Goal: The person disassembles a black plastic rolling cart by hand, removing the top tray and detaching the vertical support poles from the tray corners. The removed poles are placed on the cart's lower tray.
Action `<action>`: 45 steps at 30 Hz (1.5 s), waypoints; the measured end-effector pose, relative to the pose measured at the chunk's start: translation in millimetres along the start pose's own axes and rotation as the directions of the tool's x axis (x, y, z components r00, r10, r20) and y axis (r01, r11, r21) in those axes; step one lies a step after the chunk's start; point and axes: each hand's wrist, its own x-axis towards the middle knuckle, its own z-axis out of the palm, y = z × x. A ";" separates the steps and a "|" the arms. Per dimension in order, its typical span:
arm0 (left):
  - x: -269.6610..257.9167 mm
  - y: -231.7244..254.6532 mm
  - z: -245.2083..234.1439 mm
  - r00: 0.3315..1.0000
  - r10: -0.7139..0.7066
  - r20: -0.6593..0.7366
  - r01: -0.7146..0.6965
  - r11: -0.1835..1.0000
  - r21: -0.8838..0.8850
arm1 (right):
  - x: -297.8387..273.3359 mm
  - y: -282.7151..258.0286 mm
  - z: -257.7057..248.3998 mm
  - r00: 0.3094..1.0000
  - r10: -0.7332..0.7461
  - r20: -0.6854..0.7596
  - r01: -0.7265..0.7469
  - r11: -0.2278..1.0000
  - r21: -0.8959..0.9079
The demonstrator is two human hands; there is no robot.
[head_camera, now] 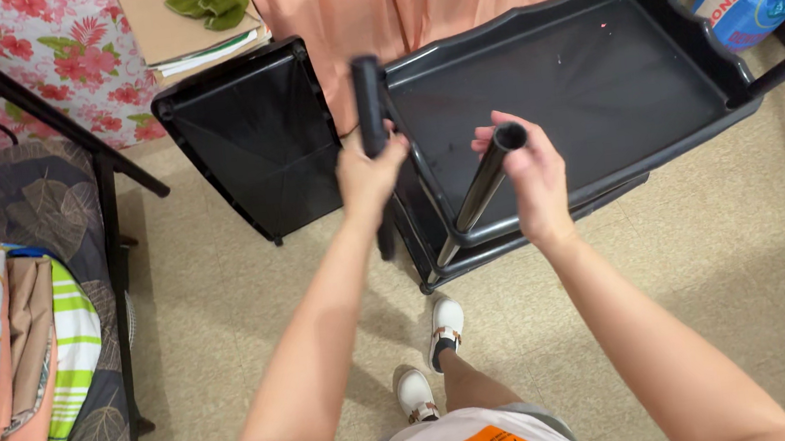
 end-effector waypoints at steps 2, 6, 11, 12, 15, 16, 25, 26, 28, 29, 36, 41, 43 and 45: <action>-22.5 -36.9 16.6 0.987 -0.076 0.143 0.068 0.996 0.060 | -5.4 2.9 16.8 0.998 -0.044 -0.033 0.042 0.997 -0.061; -55.1 -94.3 45.4 0.973 -0.031 0.228 0.003 0.993 0.120 | 10.4 6.8 38.2 0.975 0.010 -0.220 -0.021 0.999 -0.048; -69.3 -118.9 48.0 0.884 -0.030 0.467 -0.052 0.986 0.160 | 22.9 5.1 41.6 0.936 0.133 -0.325 -0.167 0.983 -0.080; -68.7 -118.7 47.1 0.866 -0.048 0.498 -0.015 0.992 0.122 | 23.9 4.7 41.0 0.938 0.141 -0.317 -0.173 0.982 -0.078; -69.0 -114.9 44.5 0.801 -0.267 0.535 0.224 0.964 0.146 | 26.1 2.6 37.0 0.937 0.181 -0.300 -0.219 0.971 -0.099; -69.7 -114.6 43.4 0.799 -0.258 0.543 0.212 0.966 0.147 | 26.0 2.2 35.9 0.934 0.200 -0.296 -0.240 0.965 -0.108; -77.6 -135.0 48.9 0.823 -0.204 0.530 0.228 0.973 0.020 | 26.2 1.3 19.6 0.968 0.222 -0.117 -0.238 0.961 -0.142; -77.9 -136.5 48.6 0.829 -0.207 0.520 0.228 0.973 0.024 | 27.9 1.9 18.5 0.969 0.228 -0.092 -0.240 0.958 -0.154; -80.3 -138.9 48.9 0.860 -0.137 0.491 0.152 0.988 0.010 | 30.6 2.8 15.1 0.969 0.242 -0.042 -0.246 0.952 -0.181; -82.1 -140.4 48.9 0.880 -0.062 0.471 0.073 0.997 -0.005 | 32.2 3.5 12.8 0.965 0.264 -0.008 -0.262 0.953 -0.155; -83.1 -149.2 57.6 0.901 -0.112 0.419 0.166 0.982 -0.095 | 44.3 2.6 -4.9 0.916 0.333 0.225 -0.310 0.942 -0.133; -72.7 -129.4 51.0 0.908 -0.261 0.329 0.311 0.944 -0.108 | 47.8 0.6 -7.1 0.906 0.338 0.256 -0.320 0.941 -0.110; -65.5 -107.5 46.6 0.933 -0.203 0.296 0.265 0.946 -0.187 | 49.4 0.4 -4.2 0.914 0.335 0.228 -0.304 0.939 -0.159; -61.7 -80.3 42.7 0.943 -0.179 0.280 0.240 0.950 -0.201 | 54.5 1.7 1.8 0.959 0.255 0.126 -0.233 0.957 -0.171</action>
